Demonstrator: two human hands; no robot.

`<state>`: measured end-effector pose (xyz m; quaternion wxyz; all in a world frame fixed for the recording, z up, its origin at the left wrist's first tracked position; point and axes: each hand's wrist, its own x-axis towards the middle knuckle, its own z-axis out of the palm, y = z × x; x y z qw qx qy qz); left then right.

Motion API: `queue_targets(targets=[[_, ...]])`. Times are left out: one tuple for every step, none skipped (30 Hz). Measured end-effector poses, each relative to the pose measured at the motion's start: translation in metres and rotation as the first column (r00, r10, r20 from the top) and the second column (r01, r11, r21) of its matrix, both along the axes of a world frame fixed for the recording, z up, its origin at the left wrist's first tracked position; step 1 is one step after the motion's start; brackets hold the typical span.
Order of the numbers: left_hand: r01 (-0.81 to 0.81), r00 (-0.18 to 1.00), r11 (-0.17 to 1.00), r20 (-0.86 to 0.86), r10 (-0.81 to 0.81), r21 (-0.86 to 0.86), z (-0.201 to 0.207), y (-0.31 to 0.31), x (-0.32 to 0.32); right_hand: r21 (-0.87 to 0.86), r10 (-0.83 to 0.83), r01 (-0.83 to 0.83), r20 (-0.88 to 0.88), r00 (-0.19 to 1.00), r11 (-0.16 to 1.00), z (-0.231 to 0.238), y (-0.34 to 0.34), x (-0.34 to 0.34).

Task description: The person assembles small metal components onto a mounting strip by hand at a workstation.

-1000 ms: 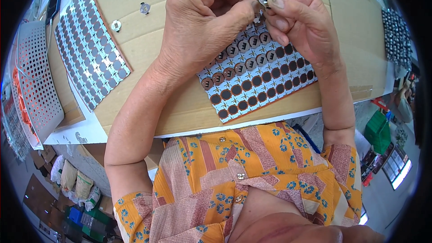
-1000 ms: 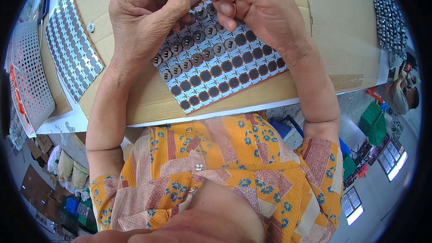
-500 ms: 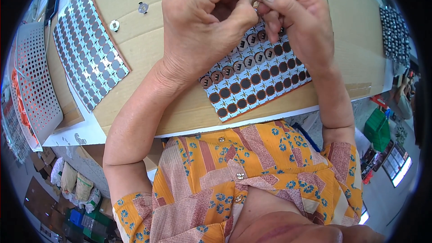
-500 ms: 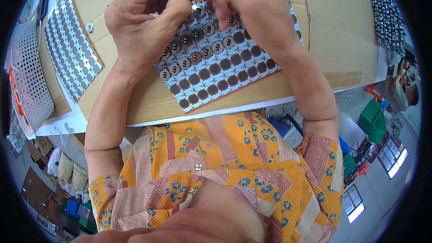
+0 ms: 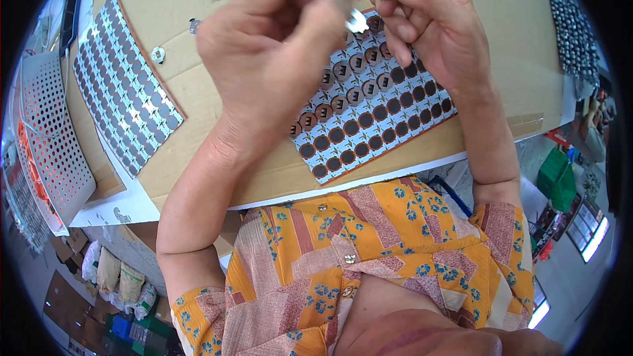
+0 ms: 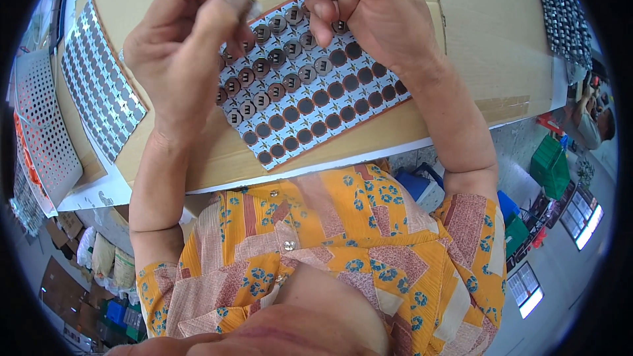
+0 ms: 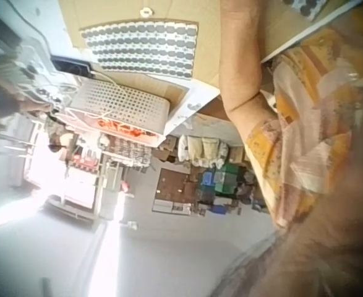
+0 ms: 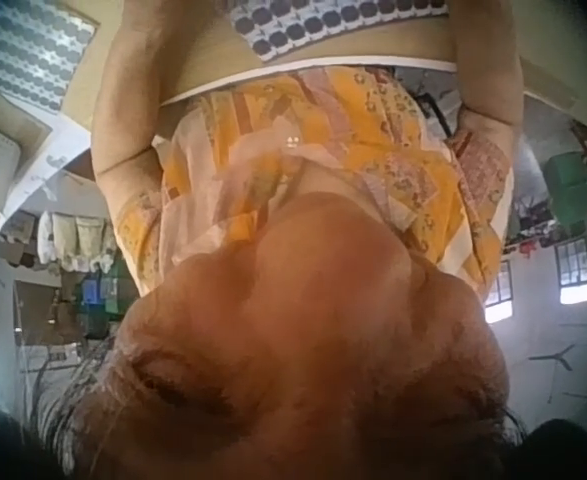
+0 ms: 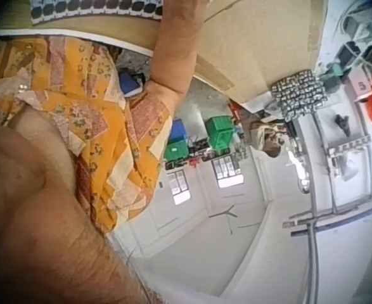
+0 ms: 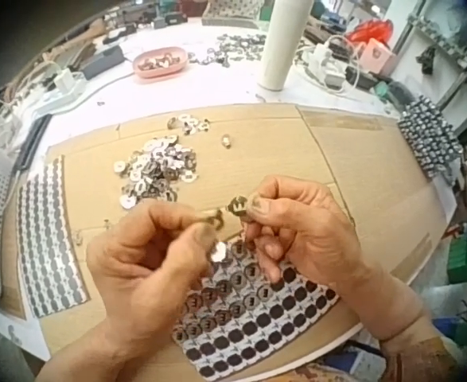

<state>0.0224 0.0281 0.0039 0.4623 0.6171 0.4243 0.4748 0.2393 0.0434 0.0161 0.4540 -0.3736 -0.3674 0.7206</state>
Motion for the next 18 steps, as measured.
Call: queue_targets(targets=[[-0.1,0.976,0.981,0.174,0.129,-0.168,-0.002,0.001,0.006,0.0,-0.001,0.001,0.003,1.0,1.0,-0.015,0.012,0.001],[-0.155,0.91,0.926,0.316,0.27,-0.344,-0.003,0.003,0.012,0.361,0.236,-0.158,-0.182,0.954,0.919,-0.042,0.031,0.006],[-0.084,0.884,0.912,0.392,0.254,-0.401,-0.006,0.006,0.007,0.691,0.512,-0.215,-0.256,0.82,0.69,-0.05,0.041,-0.001],[-0.086,0.884,0.912,0.391,0.256,-0.401,-0.007,0.005,0.005,0.691,0.513,-0.215,-0.257,0.819,0.69,-0.041,0.03,0.003],[-0.052,0.9,0.917,0.379,0.214,-0.396,-0.007,0.002,0.001,0.223,0.22,-0.17,-0.221,0.95,0.96,-0.012,0.009,-0.004],[0.005,0.915,0.922,0.374,0.152,-0.388,-0.007,0.001,0.001,-0.278,-0.047,0.043,-0.008,0.999,0.96,0.005,-0.004,-0.004],[0.007,0.914,0.912,0.373,0.161,-0.41,-0.004,0.0,0.004,-0.276,-0.05,0.047,-0.006,0.999,0.96,-0.01,0.007,-0.003],[0.019,0.915,0.915,0.376,0.147,-0.404,-0.002,0.0,0.007,0.317,0.161,-0.115,-0.12,0.98,0.941,-0.036,0.026,0.002],[0.037,0.913,0.923,0.388,0.124,-0.383,-0.002,0.0,0.007,0.805,0.404,-0.176,-0.085,0.911,0.567,-0.043,0.037,-0.005],[0.057,0.911,0.931,0.4,0.099,-0.36,-0.002,-0.001,0.007,0.809,0.406,-0.177,-0.083,0.91,0.561,-0.033,0.025,0.0],[0.043,0.912,0.933,0.396,0.109,-0.356,-0.002,-0.003,0.004,0.54,0.185,-0.198,0.079,0.98,0.818,-0.007,0.002,-0.007],[0.063,0.903,0.925,0.416,0.107,-0.374,-0.001,-0.003,0.006,0.227,0.004,-0.08,0.318,0.948,0.97,0.011,-0.012,-0.007],[0.084,0.895,0.917,0.434,0.102,-0.39,0.001,-0.005,0.009,0.241,-0.004,-0.077,0.319,0.948,0.968,0.012,-0.013,-0.004],[0.082,0.895,0.922,0.434,0.098,-0.378,-0.001,-0.005,0.009,0.273,-0.005,-0.079,0.295,0.956,0.959,0.011,-0.013,-0.002],[0.133,0.887,0.941,0.461,0.027,-0.311,-0.005,-0.004,0.01,0.306,-0.005,-0.08,0.27,0.963,0.949,0.011,-0.014,-0.001],[0.184,0.875,0.953,0.482,-0.046,-0.242,-0.007,-0.005,0.011,0.319,-0.008,-0.081,0.269,0.963,0.944,0.016,-0.016,0.0],[0.184,0.874,0.955,0.483,-0.052,-0.232,-0.009,-0.007,0.011,0.295,-0.024,-0.069,0.302,0.953,0.953,0.02,-0.019,0.001],[0.224,0.846,0.938,0.53,-0.053,-0.264,-0.01,-0.01,0.011,0.271,-0.04,-0.056,0.336,0.941,0.961,0.023,-0.023,0.002]])
